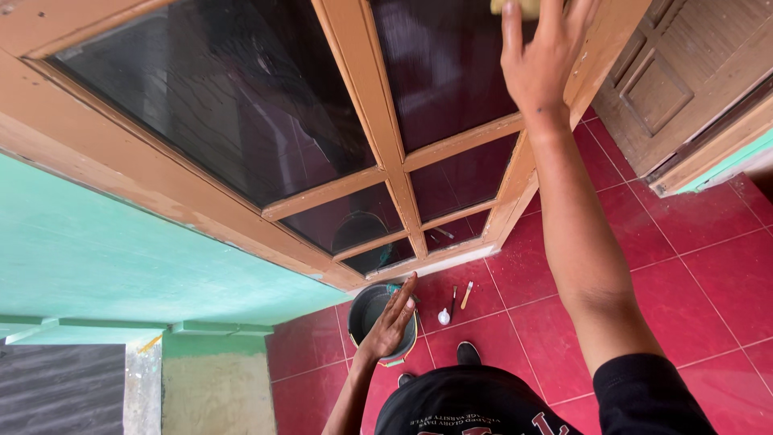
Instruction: The person wipes the glass panes and wooden frame of a door using a sponge.
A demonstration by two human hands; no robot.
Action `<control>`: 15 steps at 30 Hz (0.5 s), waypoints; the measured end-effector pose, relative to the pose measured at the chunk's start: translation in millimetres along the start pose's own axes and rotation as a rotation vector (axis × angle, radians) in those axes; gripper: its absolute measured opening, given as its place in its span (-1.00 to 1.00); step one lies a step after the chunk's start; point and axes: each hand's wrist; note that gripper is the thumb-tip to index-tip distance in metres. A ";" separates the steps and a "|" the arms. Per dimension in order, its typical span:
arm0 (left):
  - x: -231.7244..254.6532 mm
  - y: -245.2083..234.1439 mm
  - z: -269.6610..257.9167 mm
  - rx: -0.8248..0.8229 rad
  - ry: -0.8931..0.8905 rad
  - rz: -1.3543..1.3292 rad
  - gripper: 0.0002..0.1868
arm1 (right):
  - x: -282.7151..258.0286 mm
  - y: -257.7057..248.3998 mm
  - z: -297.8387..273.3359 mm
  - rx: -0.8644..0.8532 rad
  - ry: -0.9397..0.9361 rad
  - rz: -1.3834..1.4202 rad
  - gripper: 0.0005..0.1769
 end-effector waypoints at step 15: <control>6.1 -2.6 -23.5 0.050 -0.096 -0.041 -0.28 | 21.3 12.4 -161.4 -0.188 0.194 -0.008 -0.53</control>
Point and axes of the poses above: each hand's wrist, its own z-axis towards the middle knuckle, its own y-axis out of the palm, x = y × z, and after that the axes turned 9 degrees about y, right-handed
